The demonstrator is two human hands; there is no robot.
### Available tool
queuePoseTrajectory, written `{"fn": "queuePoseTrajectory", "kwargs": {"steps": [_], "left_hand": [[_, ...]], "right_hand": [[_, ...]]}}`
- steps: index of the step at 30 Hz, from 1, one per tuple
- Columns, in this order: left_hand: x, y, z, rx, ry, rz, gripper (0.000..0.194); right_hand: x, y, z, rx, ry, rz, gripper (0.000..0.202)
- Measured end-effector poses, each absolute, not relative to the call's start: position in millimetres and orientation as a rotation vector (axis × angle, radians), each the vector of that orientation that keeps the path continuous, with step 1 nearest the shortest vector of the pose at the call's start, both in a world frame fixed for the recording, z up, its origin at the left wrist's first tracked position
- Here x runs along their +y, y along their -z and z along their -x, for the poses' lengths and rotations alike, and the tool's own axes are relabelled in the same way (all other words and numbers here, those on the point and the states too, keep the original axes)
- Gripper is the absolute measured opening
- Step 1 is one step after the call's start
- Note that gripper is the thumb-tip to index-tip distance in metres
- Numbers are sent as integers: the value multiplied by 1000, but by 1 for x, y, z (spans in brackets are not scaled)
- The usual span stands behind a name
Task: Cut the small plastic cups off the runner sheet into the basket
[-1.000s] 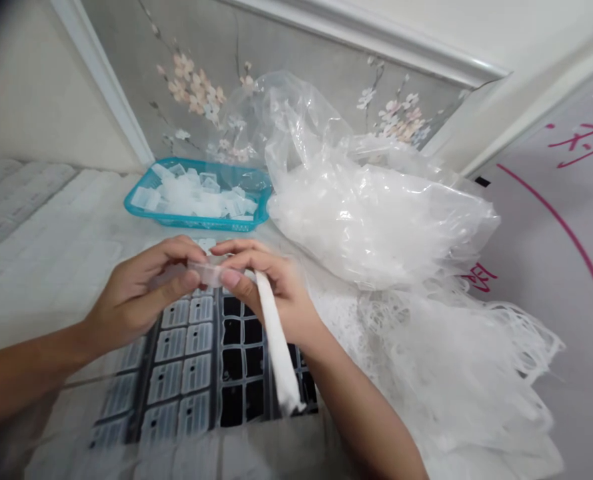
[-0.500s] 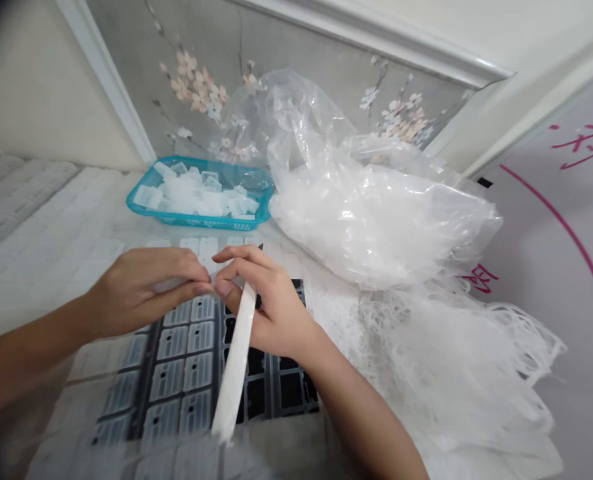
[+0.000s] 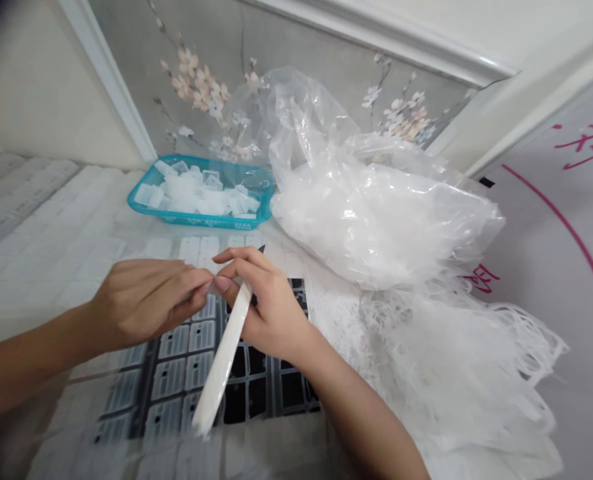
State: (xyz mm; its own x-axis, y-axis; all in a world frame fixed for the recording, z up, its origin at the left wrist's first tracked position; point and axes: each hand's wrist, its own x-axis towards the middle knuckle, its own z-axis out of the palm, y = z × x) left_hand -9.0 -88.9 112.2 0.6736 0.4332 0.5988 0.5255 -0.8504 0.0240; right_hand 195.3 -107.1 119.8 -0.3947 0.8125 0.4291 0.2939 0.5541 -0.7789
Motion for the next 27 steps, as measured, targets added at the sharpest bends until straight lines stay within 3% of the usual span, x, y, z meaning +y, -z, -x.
{"fn": "queuePoseTrajectory", "kwargs": {"steps": [10,15,20,27], "left_hand": [[-67,-118,13,-1189,1320,2358,7],[-53,-118,18,-1443,1077,2250,11],[-54,-125,23,-1789,1011,2641,15],[-81,-138,15,-1686,1056,3102,20]], "right_hand": [[-120,-135,-199,-1886,-447,823,13],[-119,-135,-206,-1803,-396,721,14],[-121,-135,-213,-1762,-346,717,16],[-124,-133,-211,-1766,-402,671,15]]}}
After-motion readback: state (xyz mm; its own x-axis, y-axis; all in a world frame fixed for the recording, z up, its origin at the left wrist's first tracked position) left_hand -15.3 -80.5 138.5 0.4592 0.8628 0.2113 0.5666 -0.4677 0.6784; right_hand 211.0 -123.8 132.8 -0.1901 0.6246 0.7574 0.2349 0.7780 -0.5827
